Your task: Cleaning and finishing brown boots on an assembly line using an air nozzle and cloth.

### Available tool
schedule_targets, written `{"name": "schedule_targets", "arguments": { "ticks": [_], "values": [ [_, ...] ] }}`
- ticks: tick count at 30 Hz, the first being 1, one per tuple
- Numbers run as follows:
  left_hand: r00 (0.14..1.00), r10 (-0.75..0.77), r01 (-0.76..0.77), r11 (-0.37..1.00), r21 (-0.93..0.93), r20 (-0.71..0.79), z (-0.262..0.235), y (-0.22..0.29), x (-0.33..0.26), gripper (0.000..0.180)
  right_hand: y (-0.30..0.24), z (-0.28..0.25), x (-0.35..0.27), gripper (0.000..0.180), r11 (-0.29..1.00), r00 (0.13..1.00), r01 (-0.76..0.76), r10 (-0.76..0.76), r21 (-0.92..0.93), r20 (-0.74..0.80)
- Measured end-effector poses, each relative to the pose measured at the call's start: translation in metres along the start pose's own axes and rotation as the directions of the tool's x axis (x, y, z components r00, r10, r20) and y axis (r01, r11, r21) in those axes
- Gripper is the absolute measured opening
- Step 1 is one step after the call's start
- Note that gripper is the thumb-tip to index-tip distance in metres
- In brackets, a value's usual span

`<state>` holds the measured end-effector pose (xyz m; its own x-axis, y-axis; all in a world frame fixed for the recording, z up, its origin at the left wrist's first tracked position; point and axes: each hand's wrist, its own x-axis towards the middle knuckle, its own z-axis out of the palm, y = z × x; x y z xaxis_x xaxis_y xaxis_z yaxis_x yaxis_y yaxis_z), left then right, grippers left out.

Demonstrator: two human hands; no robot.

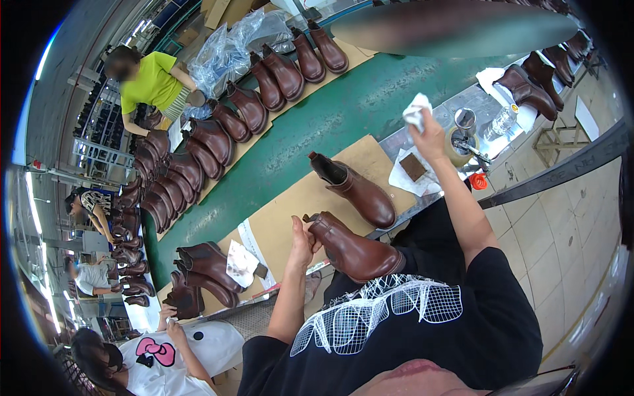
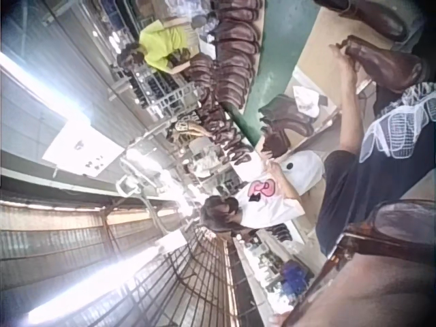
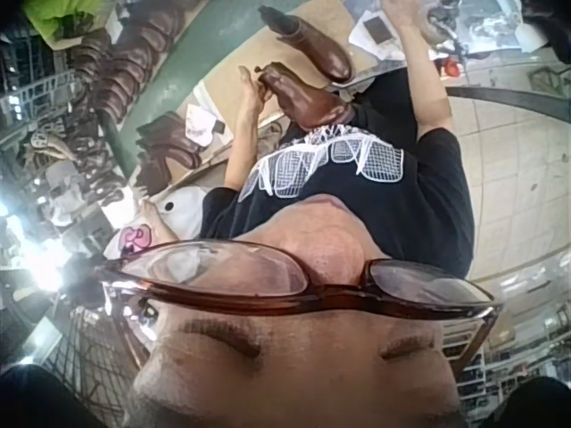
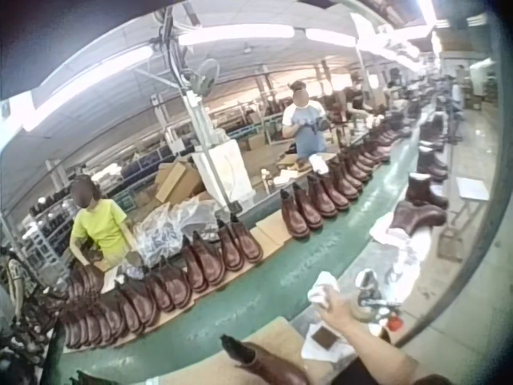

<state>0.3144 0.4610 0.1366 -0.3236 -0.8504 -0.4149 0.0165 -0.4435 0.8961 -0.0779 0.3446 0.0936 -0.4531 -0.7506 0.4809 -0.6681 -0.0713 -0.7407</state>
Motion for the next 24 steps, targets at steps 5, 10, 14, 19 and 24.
{"name": "schedule_targets", "arguments": {
  "ticks": [5,10,14,19,24],
  "values": [
    [0.999,-0.021,0.021,1.0,0.009,-0.032,-0.002,-0.002,0.003,0.098,0.01,0.002,-0.005,0.037,0.983,0.987,0.161,-0.159,0.086,-0.022],
    [0.999,-0.019,0.019,1.0,0.017,-0.039,0.002,-0.002,-0.001,0.096,0.0,-0.016,0.007,0.027,0.954,0.953,0.299,-0.298,0.016,-0.06],
    [0.999,-0.036,0.037,0.999,0.025,-0.024,-0.001,-0.002,0.003,0.096,-0.031,-0.036,0.017,0.019,0.947,0.973,0.075,-0.001,0.312,-0.231],
    [0.999,-0.034,0.035,0.999,0.034,-0.038,0.001,0.003,0.003,0.095,-0.087,-0.069,-0.012,0.023,0.088,0.802,-0.519,0.395,0.85,0.448],
    [0.996,-0.043,0.048,0.997,0.062,-0.078,0.01,0.009,0.004,0.094,-0.109,-0.076,-0.055,0.035,-0.247,0.57,-0.77,0.149,0.589,0.808]
  ]
}}
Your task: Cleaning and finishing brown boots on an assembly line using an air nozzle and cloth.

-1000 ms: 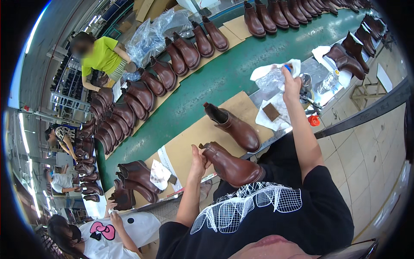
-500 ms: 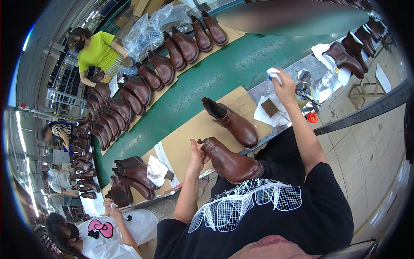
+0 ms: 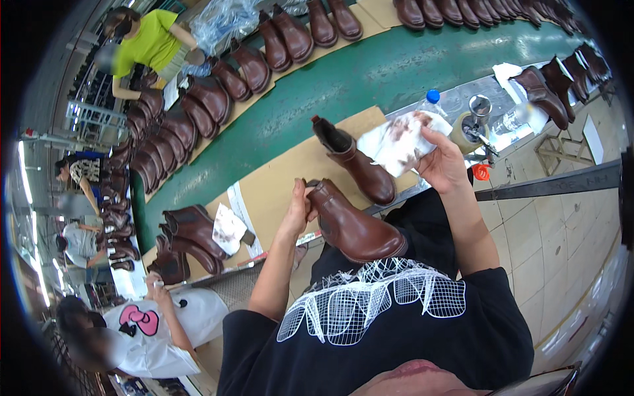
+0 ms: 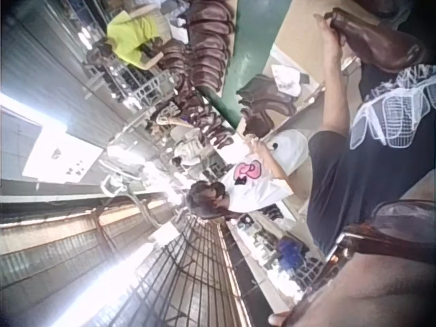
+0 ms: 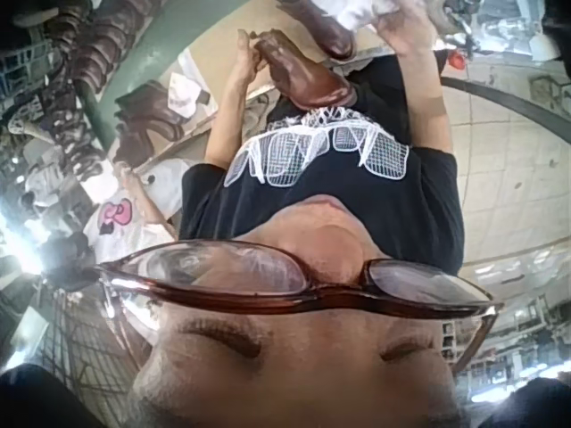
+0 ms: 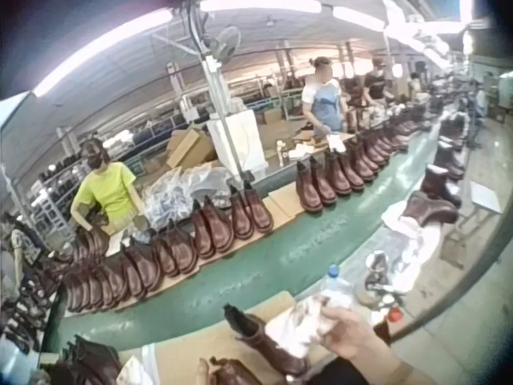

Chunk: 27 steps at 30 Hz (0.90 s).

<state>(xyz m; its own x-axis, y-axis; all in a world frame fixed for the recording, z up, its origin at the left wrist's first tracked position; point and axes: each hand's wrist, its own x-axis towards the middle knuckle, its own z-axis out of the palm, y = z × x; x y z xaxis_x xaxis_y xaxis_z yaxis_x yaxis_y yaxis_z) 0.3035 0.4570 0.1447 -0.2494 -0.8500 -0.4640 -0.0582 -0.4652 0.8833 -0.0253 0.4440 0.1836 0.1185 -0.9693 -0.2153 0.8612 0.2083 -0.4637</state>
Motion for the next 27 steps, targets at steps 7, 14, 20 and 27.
{"name": "schedule_targets", "arguments": {
  "ticks": [7,14,20,27],
  "values": [
    [0.998,-0.011,0.005,0.993,0.121,0.055,-0.001,0.003,0.004,0.075,0.058,-0.001,-0.012,0.017,0.644,0.989,0.104,0.016,-0.758,0.149],
    [0.982,0.172,-0.186,0.958,0.22,0.078,0.033,0.042,-0.01,0.064,0.076,0.009,0.004,0.015,0.679,0.951,0.222,0.008,-0.699,0.309],
    [0.965,0.236,-0.261,0.919,0.296,0.118,0.04,0.044,-0.003,0.067,0.065,0.013,0.02,0.036,0.763,0.96,0.036,0.153,-0.645,0.235],
    [0.981,0.114,-0.133,0.984,0.116,0.16,0.037,0.036,0.005,0.072,0.049,0.011,0.012,0.042,0.762,0.926,-0.024,0.261,-0.647,0.273]
  ]
}}
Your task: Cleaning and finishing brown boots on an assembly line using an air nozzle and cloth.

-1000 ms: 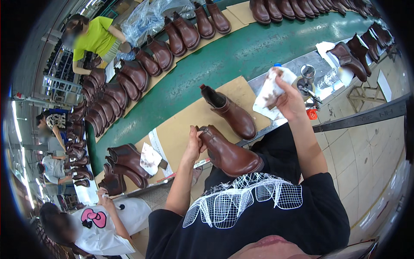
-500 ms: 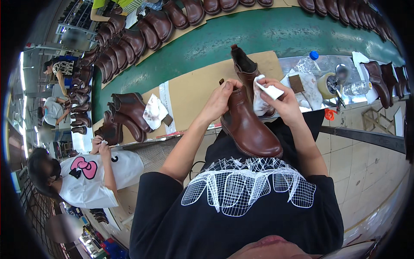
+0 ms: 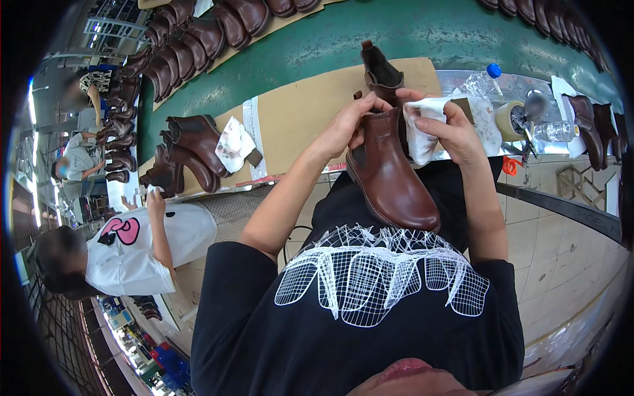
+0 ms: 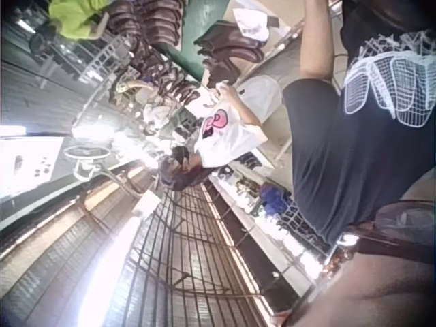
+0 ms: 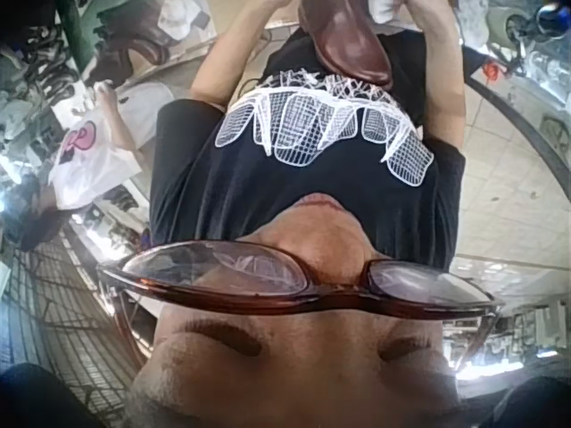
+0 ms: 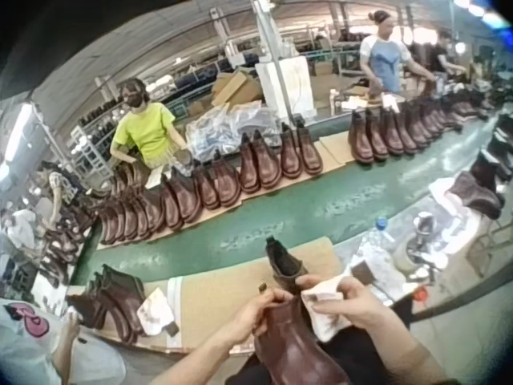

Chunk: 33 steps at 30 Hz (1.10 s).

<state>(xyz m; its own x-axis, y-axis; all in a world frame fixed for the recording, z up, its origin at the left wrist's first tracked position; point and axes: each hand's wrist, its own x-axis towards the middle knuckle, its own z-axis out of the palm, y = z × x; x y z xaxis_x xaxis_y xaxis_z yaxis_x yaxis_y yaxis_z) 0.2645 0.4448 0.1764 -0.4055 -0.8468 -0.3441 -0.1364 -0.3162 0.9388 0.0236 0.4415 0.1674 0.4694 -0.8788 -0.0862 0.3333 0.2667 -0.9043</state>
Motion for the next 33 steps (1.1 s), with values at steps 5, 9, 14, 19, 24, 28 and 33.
{"name": "schedule_targets", "arguments": {
  "ticks": [5,9,14,19,24,28,33],
  "values": [
    [1.0,-0.013,0.012,1.0,-0.024,-0.017,0.001,0.012,-0.007,0.048,0.004,-0.001,-0.001,0.04,0.998,0.999,-0.026,0.025,0.051,0.027],
    [0.998,-0.065,0.061,0.992,-0.111,-0.025,0.004,0.024,-0.014,0.026,-0.007,0.006,0.0,0.036,0.995,0.999,0.044,-0.045,-0.095,-0.013],
    [0.995,-0.098,0.094,0.988,-0.124,-0.032,0.006,0.03,-0.016,0.028,-0.029,0.009,-0.011,0.032,0.97,0.985,0.157,-0.168,-0.187,-0.044],
    [0.996,-0.086,0.087,0.995,-0.046,0.039,0.008,0.038,-0.007,0.031,-0.049,0.06,-0.033,0.025,0.295,0.796,0.591,-0.366,-0.751,0.483],
    [0.994,-0.075,0.081,0.995,-0.067,0.085,0.007,0.034,0.003,0.032,-0.037,0.055,-0.017,0.025,0.058,0.76,0.557,-0.437,-0.828,0.481],
    [0.988,-0.131,0.139,0.986,-0.097,0.08,0.0,0.025,0.007,0.037,-0.031,0.033,-0.005,0.027,0.161,0.743,0.48,-0.597,-0.862,0.302],
    [0.981,-0.182,0.184,0.983,-0.027,0.059,-0.007,0.03,0.002,0.039,-0.041,0.068,-0.02,0.023,0.116,0.736,0.64,-0.377,-0.759,0.562]
  ]
}}
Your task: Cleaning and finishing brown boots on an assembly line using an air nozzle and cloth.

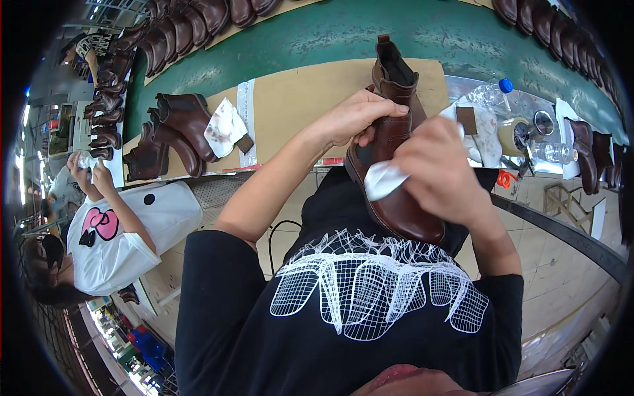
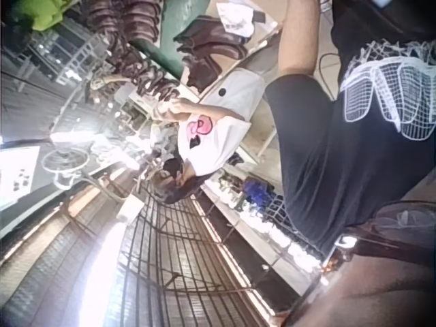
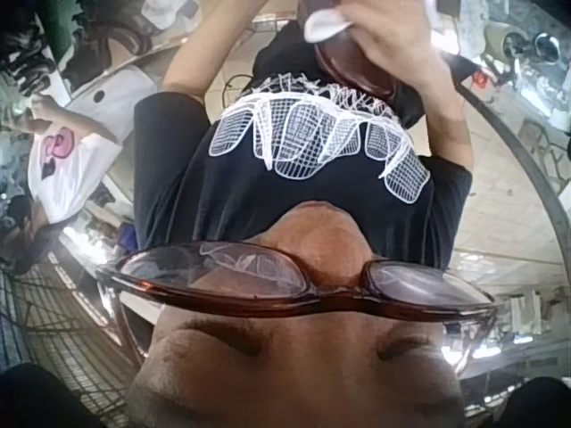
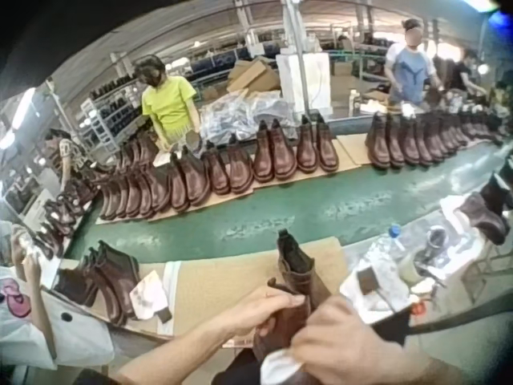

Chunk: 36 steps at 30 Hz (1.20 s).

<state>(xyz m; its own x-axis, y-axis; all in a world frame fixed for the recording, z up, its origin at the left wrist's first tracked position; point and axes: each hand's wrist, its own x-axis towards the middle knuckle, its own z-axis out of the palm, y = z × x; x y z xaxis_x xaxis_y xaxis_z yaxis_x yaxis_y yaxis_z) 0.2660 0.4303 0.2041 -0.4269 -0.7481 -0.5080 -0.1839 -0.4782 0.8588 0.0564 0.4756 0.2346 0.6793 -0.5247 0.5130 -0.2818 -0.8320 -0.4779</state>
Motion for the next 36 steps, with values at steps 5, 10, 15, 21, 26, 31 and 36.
{"name": "schedule_targets", "arguments": {
  "ticks": [5,10,15,21,26,31,36],
  "values": [
    [0.998,0.017,-0.014,0.998,-0.055,0.058,-0.002,-0.008,0.007,0.046,0.029,0.013,0.002,0.026,0.964,0.994,0.042,-0.068,-0.261,-0.091],
    [0.999,-0.03,0.034,0.992,-0.118,0.034,-0.005,-0.014,0.008,0.064,0.071,-0.005,-0.014,0.02,0.948,0.883,-0.242,0.128,-0.205,-0.453],
    [0.997,0.008,-0.019,0.988,-0.152,-0.077,-0.001,-0.027,0.01,0.071,0.045,-0.003,-0.018,0.018,0.798,0.715,-0.347,0.565,0.492,-0.412],
    [0.997,0.066,-0.06,0.983,-0.172,0.034,0.012,-0.024,0.017,0.076,0.015,-0.003,-0.01,0.023,0.992,0.992,-0.069,0.056,0.104,0.117],
    [0.998,0.014,-0.032,0.958,-0.286,-0.065,0.018,-0.032,0.021,0.08,0.056,0.012,-0.008,0.025,0.987,0.923,-0.159,0.158,0.026,-0.351],
    [0.981,0.122,-0.165,0.934,-0.317,-0.15,0.007,-0.033,0.031,0.08,0.075,-0.004,-0.015,0.02,0.944,0.771,-0.272,0.33,0.187,-0.545],
    [0.975,0.192,-0.218,0.933,-0.287,-0.116,-0.004,-0.033,0.041,0.083,0.057,-0.009,-0.021,0.016,0.886,0.757,-0.321,0.452,0.334,-0.472]
  ]
}}
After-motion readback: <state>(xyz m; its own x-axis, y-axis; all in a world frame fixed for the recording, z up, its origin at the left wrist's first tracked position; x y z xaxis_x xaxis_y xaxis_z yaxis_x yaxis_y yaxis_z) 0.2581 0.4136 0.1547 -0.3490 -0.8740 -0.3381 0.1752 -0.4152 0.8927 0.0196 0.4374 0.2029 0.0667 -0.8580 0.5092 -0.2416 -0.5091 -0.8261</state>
